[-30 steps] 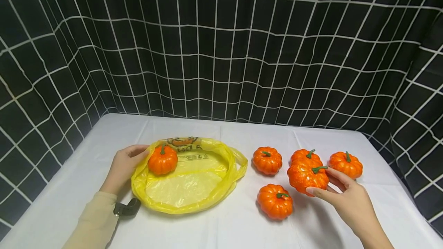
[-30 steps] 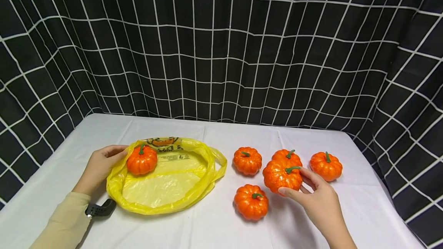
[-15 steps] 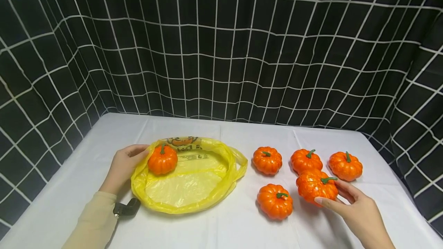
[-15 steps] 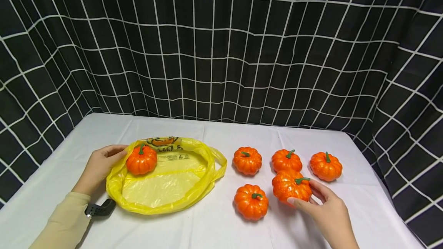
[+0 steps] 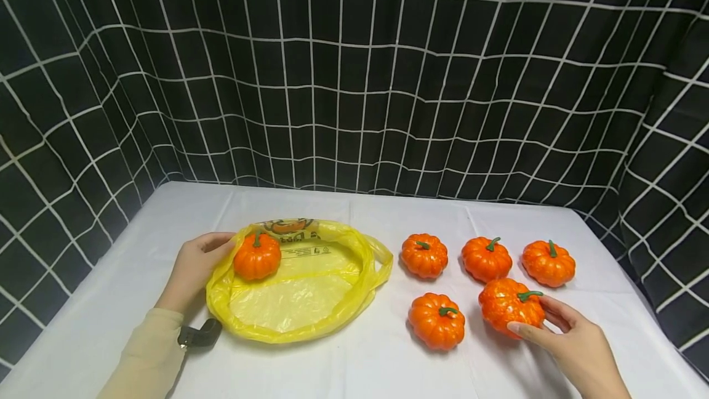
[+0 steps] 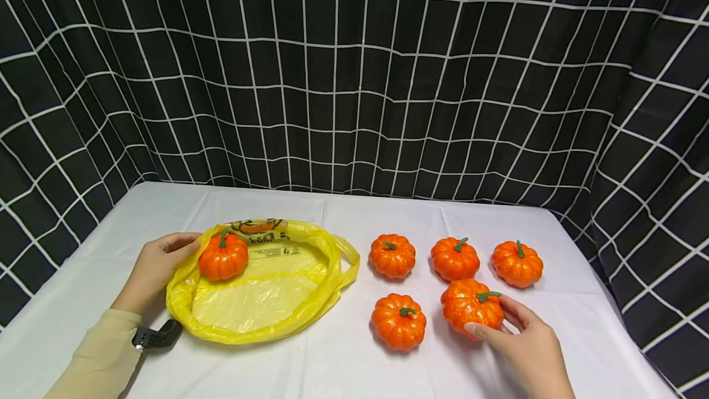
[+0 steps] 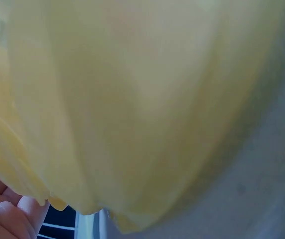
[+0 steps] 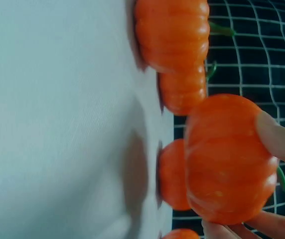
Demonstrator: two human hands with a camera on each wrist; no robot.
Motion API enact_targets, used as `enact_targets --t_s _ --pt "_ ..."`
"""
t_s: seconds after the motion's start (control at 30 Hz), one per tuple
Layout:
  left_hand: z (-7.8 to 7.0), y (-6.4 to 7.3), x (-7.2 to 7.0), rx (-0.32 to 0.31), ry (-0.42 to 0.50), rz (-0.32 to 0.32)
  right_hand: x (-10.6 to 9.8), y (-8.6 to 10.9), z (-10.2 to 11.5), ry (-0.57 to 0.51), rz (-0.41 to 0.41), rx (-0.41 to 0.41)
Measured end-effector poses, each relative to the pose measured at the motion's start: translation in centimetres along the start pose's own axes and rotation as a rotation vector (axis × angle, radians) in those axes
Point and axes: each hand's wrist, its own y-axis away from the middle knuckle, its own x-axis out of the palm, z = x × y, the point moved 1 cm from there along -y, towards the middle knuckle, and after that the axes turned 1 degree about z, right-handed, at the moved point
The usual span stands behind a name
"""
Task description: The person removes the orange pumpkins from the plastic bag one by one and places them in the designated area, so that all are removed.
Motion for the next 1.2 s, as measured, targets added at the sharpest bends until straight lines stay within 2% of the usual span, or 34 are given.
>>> enact_targets --t_s 0.27,0.57,0.7,1.2 --pt "0.0 0.0 0.0 0.009 0.000 -0.005 0.3 -0.2 -0.2 -0.009 0.036 -0.002" --pt "-0.1 0.0 0.0 -0.009 0.008 0.004 0.5 -1.0 -1.1 -0.002 0.040 0.063" --pt "-0.1 0.0 0.0 -0.012 0.013 0.002 0.6 -1.2 -1.4 0.006 0.040 0.068" --pt "0.0 0.0 -0.1 0.014 0.006 -0.007 0.7 -1.5 -2.0 0.045 0.077 0.080"
